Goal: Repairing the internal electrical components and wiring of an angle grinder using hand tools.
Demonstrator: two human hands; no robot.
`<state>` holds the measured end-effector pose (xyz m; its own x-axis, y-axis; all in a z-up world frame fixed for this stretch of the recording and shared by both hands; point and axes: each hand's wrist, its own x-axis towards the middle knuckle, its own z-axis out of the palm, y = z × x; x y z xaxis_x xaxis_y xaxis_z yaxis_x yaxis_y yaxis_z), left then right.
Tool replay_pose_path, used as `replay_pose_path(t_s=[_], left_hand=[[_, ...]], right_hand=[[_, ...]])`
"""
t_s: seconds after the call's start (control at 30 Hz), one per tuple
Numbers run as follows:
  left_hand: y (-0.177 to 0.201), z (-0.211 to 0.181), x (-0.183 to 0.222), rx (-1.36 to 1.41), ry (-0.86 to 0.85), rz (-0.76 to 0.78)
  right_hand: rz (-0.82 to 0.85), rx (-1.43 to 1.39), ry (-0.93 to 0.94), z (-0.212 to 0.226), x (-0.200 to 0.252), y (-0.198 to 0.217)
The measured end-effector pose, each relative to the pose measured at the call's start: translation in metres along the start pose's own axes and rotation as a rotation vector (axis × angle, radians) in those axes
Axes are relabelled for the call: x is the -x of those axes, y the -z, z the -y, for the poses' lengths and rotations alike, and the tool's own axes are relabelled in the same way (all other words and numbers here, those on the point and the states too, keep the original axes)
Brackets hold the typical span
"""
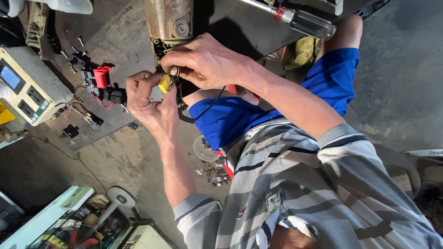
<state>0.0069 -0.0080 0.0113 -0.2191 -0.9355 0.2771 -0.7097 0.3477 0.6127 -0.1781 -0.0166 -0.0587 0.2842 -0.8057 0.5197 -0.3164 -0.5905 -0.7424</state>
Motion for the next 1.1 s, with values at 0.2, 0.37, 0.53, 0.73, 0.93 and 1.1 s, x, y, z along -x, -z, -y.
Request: replay_pose_path(t_s=[0.2,0.37,0.53,0.73,0.93,1.1], left_hand=[[0.023,0.013,-0.026,-0.009,-0.152,0.307],[0.031,0.004,-0.043,0.013,-0.234,0.468],[0.024,0.014,-0.035,0.058,-0.173,0.413],[0.023,0.019,-0.031,0.067,-0.185,0.391],[0.023,0.023,-0.037,0.056,-0.329,0.419],[0.01,0.043,-0.033,-0.021,-0.504,0.312]], right_hand=[[-0.022,0.01,0.019,0.001,0.0,0.001],[-0.008,0.023,-0.017,-0.004,0.002,-0.004],[-0.029,0.027,-0.017,-0.005,0.002,-0.006],[-0.02,0.055,-0.049,-0.006,0.003,-0.01],[-0.043,0.058,-0.052,-0.006,0.003,-0.009],[-0.031,0.077,-0.052,-0.007,0.003,-0.01]])
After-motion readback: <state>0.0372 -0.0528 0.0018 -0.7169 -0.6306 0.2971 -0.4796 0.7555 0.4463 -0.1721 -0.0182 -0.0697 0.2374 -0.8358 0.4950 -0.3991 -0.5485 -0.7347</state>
